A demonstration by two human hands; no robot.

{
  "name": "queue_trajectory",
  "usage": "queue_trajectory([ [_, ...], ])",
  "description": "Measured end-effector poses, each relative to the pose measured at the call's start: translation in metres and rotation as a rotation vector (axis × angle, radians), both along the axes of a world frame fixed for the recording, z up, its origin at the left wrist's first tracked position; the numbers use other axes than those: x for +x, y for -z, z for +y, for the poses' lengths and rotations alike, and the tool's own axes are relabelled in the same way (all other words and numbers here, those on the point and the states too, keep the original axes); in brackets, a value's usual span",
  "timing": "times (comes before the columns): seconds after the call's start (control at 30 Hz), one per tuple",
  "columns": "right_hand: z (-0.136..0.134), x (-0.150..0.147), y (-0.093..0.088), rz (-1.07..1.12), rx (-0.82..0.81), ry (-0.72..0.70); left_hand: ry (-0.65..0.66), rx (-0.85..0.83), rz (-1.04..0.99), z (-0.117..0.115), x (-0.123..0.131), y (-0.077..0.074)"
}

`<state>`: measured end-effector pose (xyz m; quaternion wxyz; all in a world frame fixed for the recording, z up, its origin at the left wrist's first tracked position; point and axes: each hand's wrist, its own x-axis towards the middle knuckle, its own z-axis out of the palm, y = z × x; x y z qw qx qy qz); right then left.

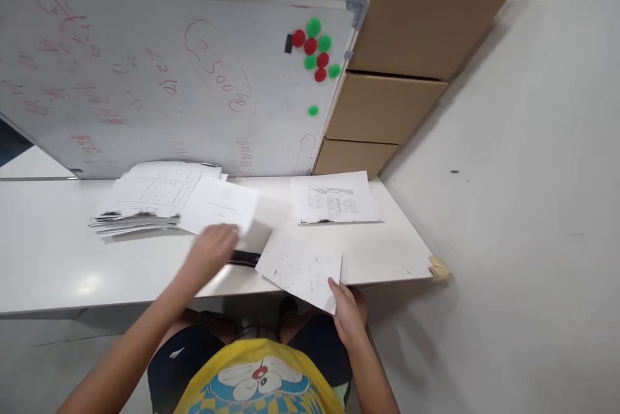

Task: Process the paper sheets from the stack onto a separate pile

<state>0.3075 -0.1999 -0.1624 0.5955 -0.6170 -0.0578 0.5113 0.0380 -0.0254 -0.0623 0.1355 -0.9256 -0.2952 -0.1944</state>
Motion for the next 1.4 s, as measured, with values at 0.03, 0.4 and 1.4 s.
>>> queue_trajectory([
  [0.03, 0.0, -0.002, -0.003, 0.005, 0.033, -0.027, 0.103, -0.017, 0.027, -0.019, 0.025, 0.011],
  [0.4, 0.0, 0.023, 0.004, -0.259, 0.131, -0.062, 0.574, -0.312, -0.218, -0.098, 0.14, 0.093],
  [1.4, -0.017, 0.081, -0.018, -0.489, 0.138, -0.053, 0.13, -0.599, -0.445, -0.048, 0.077, 0.056],
])
